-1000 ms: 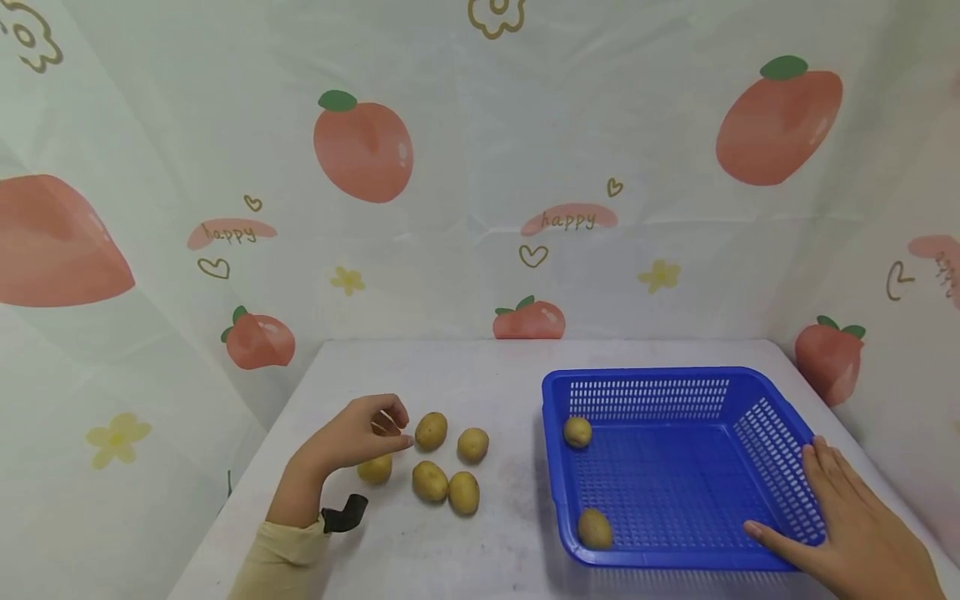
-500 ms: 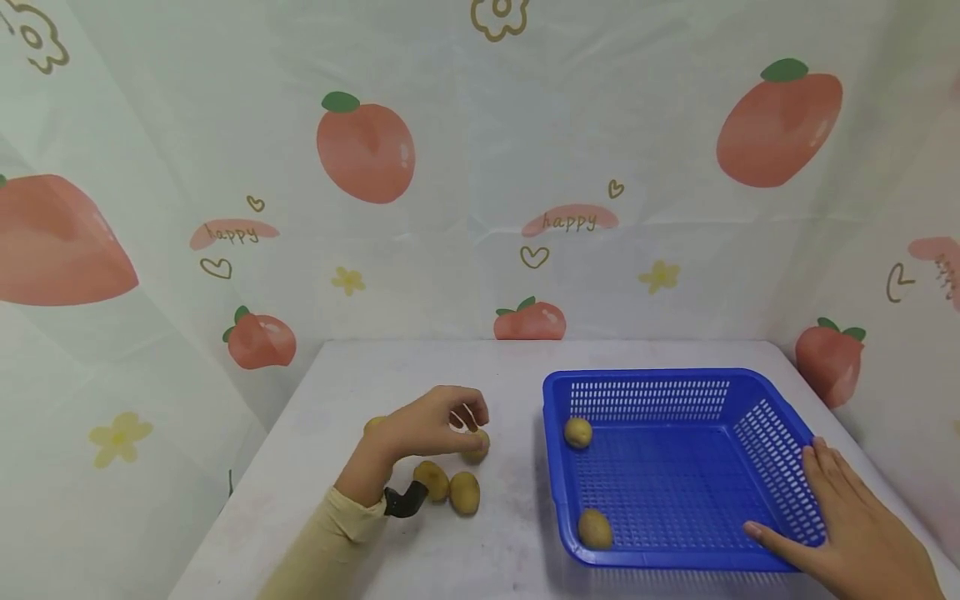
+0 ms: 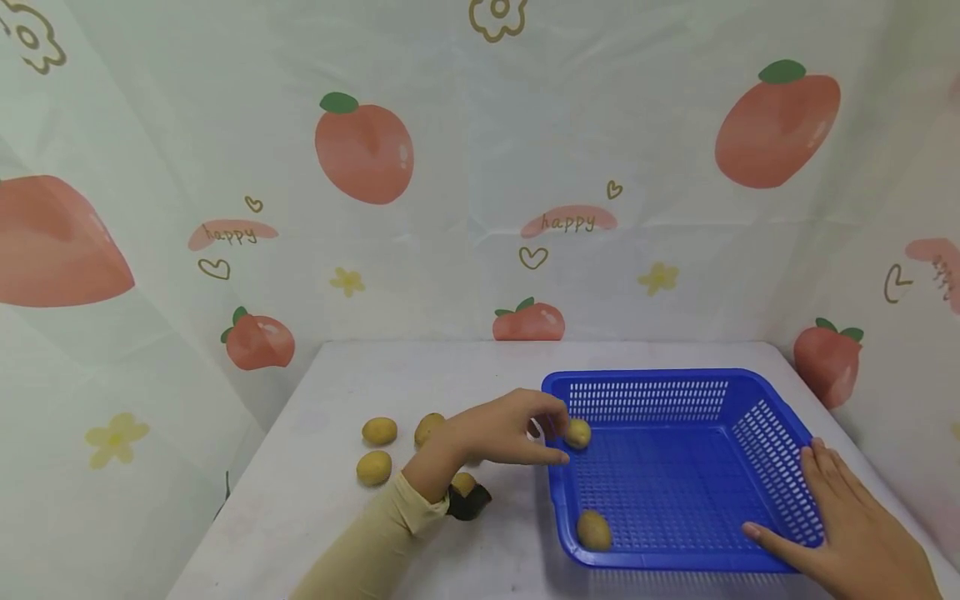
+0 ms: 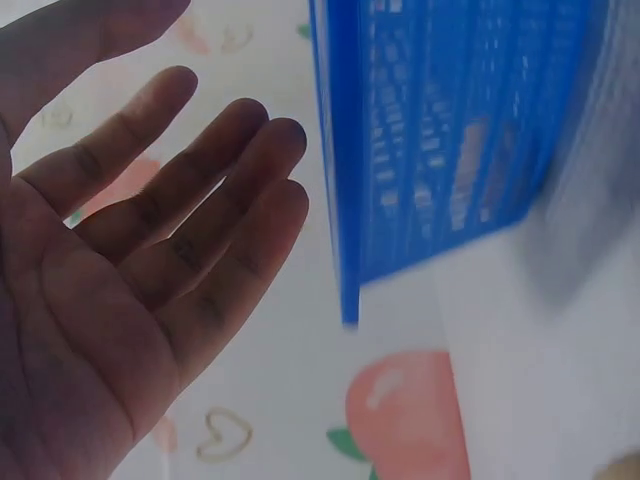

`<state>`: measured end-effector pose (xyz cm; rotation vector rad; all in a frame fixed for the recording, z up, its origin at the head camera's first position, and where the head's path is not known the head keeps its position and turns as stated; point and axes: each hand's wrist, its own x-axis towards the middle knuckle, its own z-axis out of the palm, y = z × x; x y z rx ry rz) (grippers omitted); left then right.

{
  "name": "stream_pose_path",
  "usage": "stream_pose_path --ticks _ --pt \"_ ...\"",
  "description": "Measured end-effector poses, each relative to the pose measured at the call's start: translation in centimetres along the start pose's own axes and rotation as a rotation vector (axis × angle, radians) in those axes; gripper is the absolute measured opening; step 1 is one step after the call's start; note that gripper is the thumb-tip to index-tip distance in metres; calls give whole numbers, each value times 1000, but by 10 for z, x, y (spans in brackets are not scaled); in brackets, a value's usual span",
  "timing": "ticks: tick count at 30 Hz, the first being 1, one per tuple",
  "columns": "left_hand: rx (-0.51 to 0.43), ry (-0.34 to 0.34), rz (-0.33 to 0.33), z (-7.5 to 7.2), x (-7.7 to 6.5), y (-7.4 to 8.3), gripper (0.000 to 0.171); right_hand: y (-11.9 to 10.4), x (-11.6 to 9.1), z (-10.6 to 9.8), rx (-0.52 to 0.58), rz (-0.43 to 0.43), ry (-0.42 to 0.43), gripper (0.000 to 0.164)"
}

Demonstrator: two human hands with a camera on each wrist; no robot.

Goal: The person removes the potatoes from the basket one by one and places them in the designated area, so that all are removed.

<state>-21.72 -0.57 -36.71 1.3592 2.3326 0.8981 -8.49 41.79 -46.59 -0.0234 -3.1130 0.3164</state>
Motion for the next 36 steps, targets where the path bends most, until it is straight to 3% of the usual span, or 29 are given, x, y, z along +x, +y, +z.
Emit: stream_pose_path --ticks 10,19,25,30,36 --pt "-9 -123 27 24 38 12 20 -1 -1 1 -5 7 -8 135" --pt "75 -270 -58 44 62 15 28 -1 -2 1 -2 7 -8 134" --pt "141 -317 -131 57 77 13 31 -1 -3 1 -11 16 -14 135" --pt "229 -380 -174 68 83 14 37 -2 -2 1 -15 11 -9 134" --pt "223 -411 -186 73 84 15 40 -2 -1 -1 -8 9 0 135"
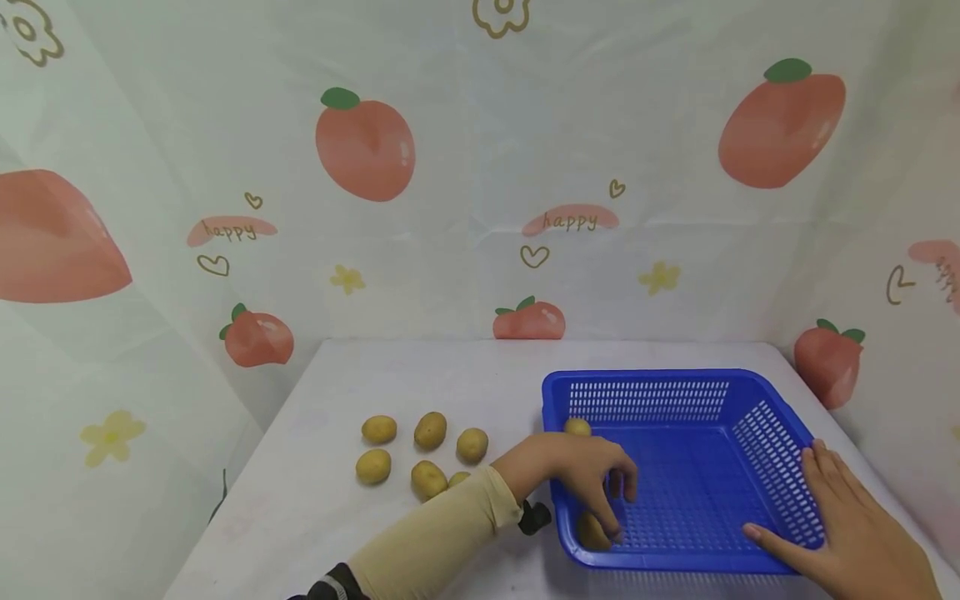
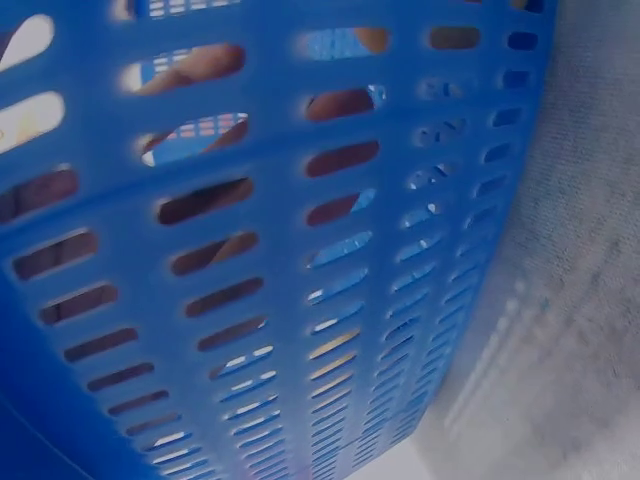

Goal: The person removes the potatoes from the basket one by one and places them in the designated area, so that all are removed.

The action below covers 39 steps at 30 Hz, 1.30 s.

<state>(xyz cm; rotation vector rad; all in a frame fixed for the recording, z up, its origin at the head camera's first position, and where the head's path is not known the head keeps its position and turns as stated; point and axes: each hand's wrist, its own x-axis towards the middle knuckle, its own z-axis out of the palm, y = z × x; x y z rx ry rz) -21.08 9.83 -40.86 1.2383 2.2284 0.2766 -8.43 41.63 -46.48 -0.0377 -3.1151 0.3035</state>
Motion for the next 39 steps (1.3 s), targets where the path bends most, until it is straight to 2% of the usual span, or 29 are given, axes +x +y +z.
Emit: stream_pose_path --ticks 11,17,30,39 --pt "13 -92 -115 2 0 10 31 -1 1 -2 -8 -4 3 134" --pt "52 -123 -146 4 -2 14 30 0 0 1 -4 -4 8 134" --pt "106 -125 -219 8 -4 20 27 -1 -2 1 -8 6 -4 136" --pt "119 -109 -205 8 -4 20 26 1 -2 2 -4 -3 8 136"
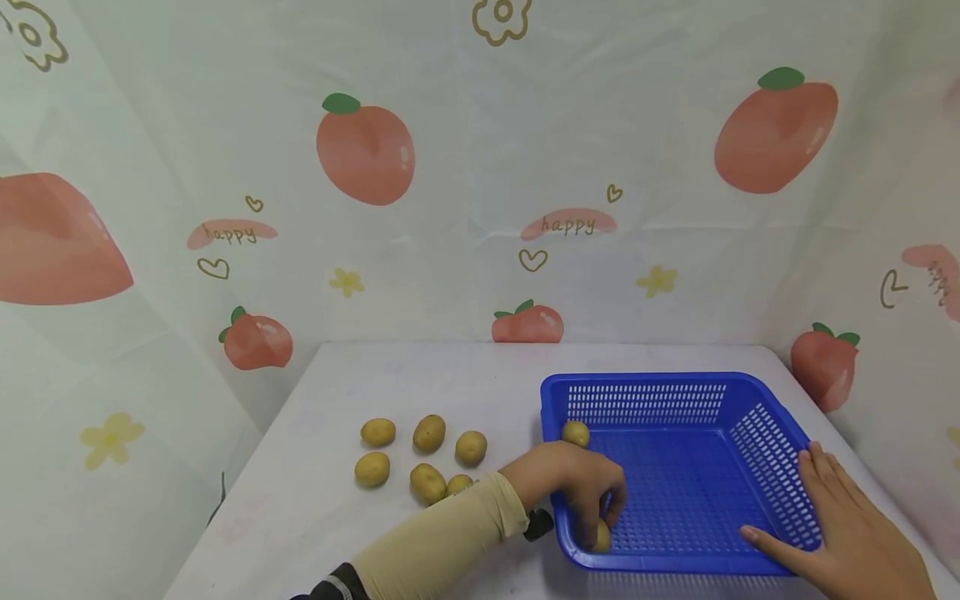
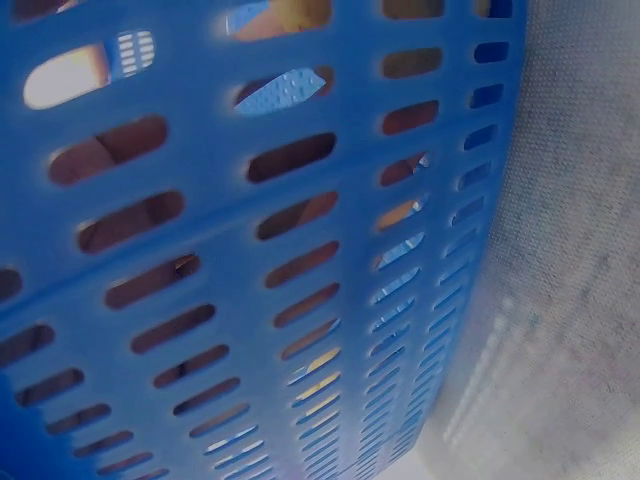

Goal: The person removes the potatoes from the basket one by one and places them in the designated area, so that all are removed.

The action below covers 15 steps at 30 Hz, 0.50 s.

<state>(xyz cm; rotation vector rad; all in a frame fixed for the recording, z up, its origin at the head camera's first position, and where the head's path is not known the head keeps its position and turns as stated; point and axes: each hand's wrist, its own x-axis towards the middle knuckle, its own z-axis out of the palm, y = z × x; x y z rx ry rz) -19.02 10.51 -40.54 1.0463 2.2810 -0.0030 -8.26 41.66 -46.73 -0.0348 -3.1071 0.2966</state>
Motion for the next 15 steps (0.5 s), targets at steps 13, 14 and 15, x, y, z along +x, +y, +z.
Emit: stream_pose_path --ticks 13,14,15 --pt "-91 97 231 -3 6 -17 19 0 1 -1 -20 -1 2 137" --pt "-101 102 236 -3 6 -18 21 0 1 -1 -21 -1 2 137" --pt "-109 109 239 -4 6 -18 22 0 1 -1 -21 0 3 137"
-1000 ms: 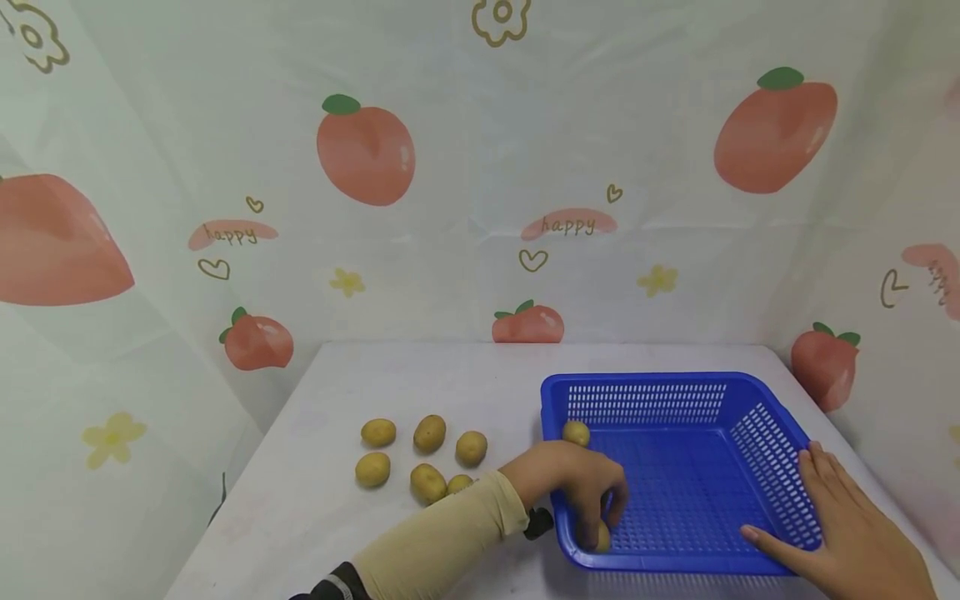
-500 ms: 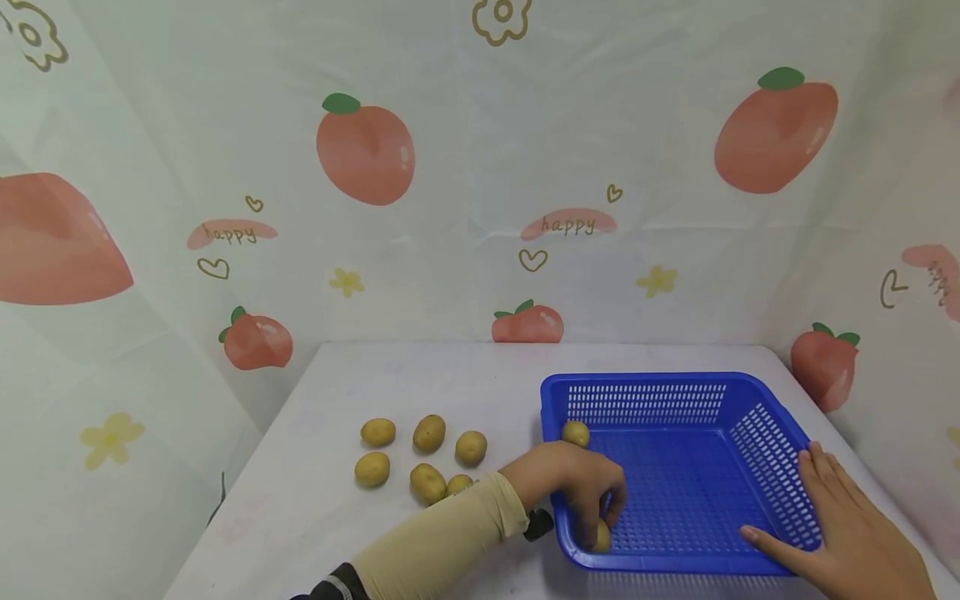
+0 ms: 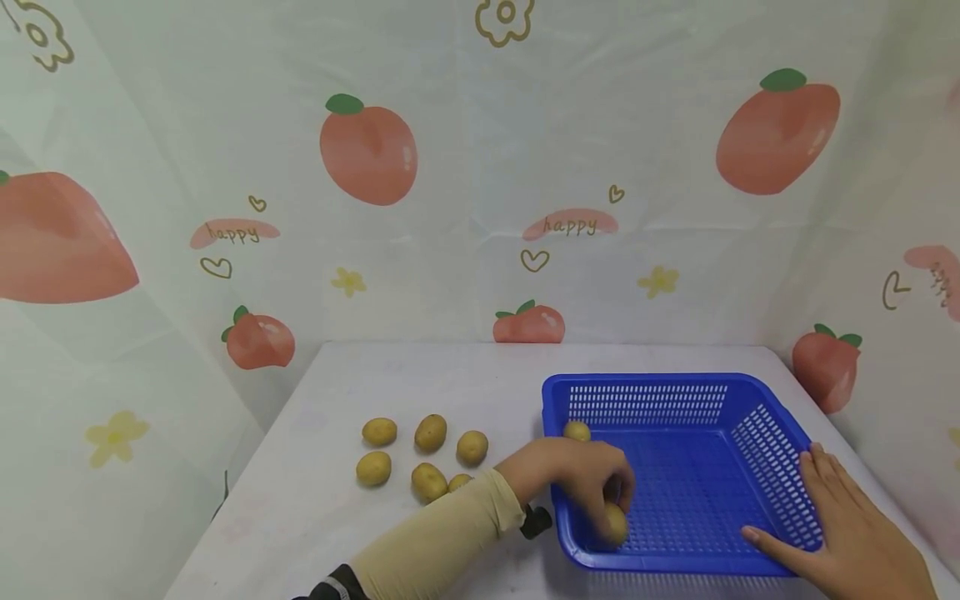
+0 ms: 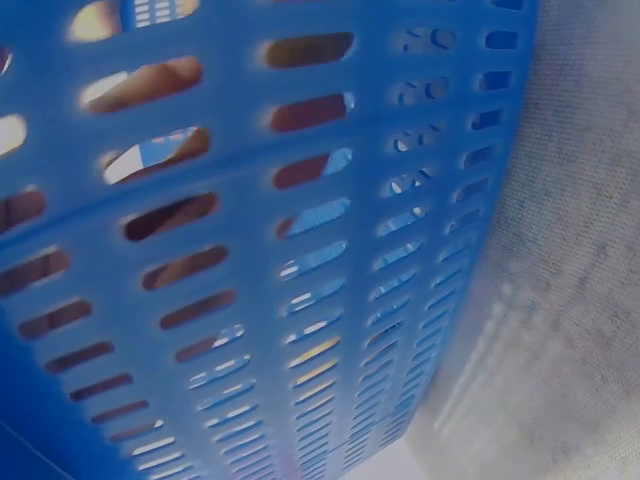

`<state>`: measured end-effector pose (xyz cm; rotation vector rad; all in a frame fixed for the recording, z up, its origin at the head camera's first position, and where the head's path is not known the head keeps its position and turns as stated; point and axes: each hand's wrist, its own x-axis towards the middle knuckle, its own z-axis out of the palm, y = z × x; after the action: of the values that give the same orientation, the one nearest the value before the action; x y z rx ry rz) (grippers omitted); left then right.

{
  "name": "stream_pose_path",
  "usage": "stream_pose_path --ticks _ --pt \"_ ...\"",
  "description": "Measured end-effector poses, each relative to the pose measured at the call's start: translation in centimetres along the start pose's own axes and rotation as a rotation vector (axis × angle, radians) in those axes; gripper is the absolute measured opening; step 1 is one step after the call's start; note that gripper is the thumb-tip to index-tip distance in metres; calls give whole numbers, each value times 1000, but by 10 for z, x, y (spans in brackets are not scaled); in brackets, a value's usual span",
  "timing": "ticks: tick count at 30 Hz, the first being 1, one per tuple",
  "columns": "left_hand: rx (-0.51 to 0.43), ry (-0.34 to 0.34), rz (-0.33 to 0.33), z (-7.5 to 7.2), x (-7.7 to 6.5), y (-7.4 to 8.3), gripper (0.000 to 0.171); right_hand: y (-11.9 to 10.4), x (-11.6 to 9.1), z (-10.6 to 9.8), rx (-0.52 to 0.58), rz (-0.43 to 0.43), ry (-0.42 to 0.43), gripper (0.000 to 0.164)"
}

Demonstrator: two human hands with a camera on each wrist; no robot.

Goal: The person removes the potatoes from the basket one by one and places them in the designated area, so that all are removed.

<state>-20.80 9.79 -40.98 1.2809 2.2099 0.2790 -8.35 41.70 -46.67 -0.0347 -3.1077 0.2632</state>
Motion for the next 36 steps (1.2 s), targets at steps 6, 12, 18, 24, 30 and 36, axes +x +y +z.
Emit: stream_pose_path --ticks 6,12,18,24,30,36 --pt "-8 32 58 -4 1 -4 24 2 1 -1 3 -6 1 137" --pt "-27 66 89 -8 -1 -4 27 3 2 -1 2 -12 15 136" --pt "-54 122 118 -13 -6 -4 29 3 2 -1 -6 -8 15 137" --pt "-105 192 175 -20 -16 -2 29 4 3 -2 -16 -6 13 138" --pt "-139 226 206 -29 -32 -6 29 7 0 2 -6 -27 -4 137" --pt "-209 291 203 -38 -57 -20 29 6 1 4 27 -32 1 136"
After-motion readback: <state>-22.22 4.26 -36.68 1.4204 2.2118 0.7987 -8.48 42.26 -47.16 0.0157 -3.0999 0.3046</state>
